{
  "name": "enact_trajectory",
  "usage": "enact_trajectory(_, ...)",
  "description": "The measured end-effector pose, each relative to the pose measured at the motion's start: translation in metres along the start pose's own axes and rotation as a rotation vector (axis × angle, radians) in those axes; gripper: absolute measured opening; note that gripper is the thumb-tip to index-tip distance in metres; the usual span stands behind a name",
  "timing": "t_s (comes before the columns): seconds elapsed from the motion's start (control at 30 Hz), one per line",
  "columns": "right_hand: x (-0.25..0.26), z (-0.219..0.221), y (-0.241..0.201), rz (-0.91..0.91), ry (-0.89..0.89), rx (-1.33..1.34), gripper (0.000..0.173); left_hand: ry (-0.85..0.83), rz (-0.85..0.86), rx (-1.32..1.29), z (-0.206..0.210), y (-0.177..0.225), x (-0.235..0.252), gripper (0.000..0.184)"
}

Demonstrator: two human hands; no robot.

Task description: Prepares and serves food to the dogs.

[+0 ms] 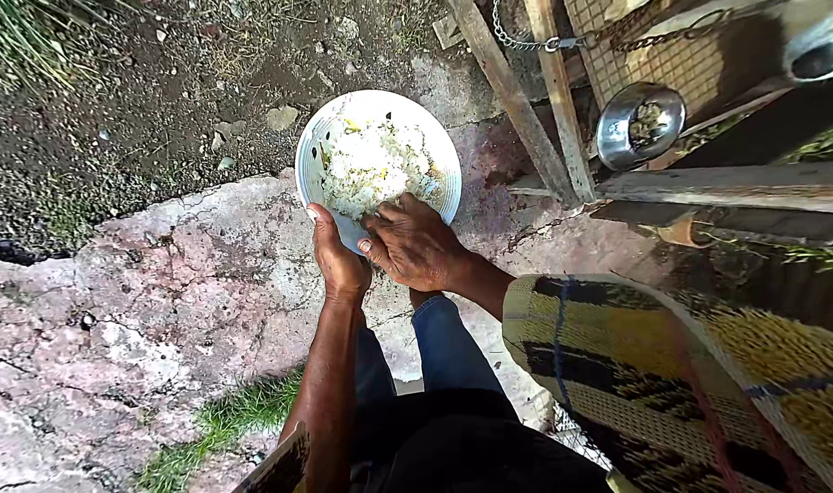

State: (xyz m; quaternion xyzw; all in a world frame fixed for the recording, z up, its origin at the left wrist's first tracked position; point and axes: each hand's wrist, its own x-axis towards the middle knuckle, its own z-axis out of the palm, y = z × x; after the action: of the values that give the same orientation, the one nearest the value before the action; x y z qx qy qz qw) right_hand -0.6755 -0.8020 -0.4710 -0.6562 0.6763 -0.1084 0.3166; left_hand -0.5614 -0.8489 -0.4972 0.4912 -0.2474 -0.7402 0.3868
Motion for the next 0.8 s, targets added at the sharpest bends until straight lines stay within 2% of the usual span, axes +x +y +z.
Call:
enact_trajectory(0.07, 0.0, 0.002, 0.001, -0.013, -0.017, 0.026, 0.051, 0.005, -0.016, -0.017, -0.001, -0.001, 0.0, 0.06)
enact_trajectory(0.2, -0.001, 0.012, 0.013, -0.15, 0.146, 0.05, 0.043, 0.01, -0.056, -0.021, -0.001, -0.006, 0.004, 0.06)
enact_trajectory(0.27, 0.002, 0.007, 0.021, -0.175, 0.168, 0.135, 0.038, 0.008, -0.069, -0.016, 0.002, -0.008, 0.008, 0.06)
enact_trajectory(0.33, 0.006, -0.001, 0.036, -0.075, 0.124, 0.43, 0.036, -0.027, -0.066, 0.017, 0.005, -0.011, 0.011, 0.06)
enact_trajectory(0.47, 0.008, -0.026, 0.072, 0.352, 0.101, 1.305, 0.034, -0.161, -0.073, 0.072, 0.015, -0.017, 0.016, 0.059)
enact_trajectory(0.53, 0.007, -0.047, 0.079, 0.554, 0.157, 1.55, 0.039, -0.22, -0.069, 0.087, 0.027, -0.023, 0.02, 0.06)
enact_trajectory(0.57, 0.001, -0.051, 0.084, 0.587, 0.175, 1.649, 0.042, -0.239, -0.074, 0.092, 0.033, -0.027, 0.02, 0.061)
enact_trajectory(0.63, -0.021, -0.048, 0.1, 0.506, 0.192, 1.815, 0.045, -0.244, -0.094, 0.09, 0.046, -0.034, 0.02, 0.06)
enact_trajectory(0.8, -0.051, -0.045, 0.134, 0.42, 0.257, 1.953, 0.045, -0.278, -0.134, 0.101, 0.079, -0.052, 0.022, 0.056)
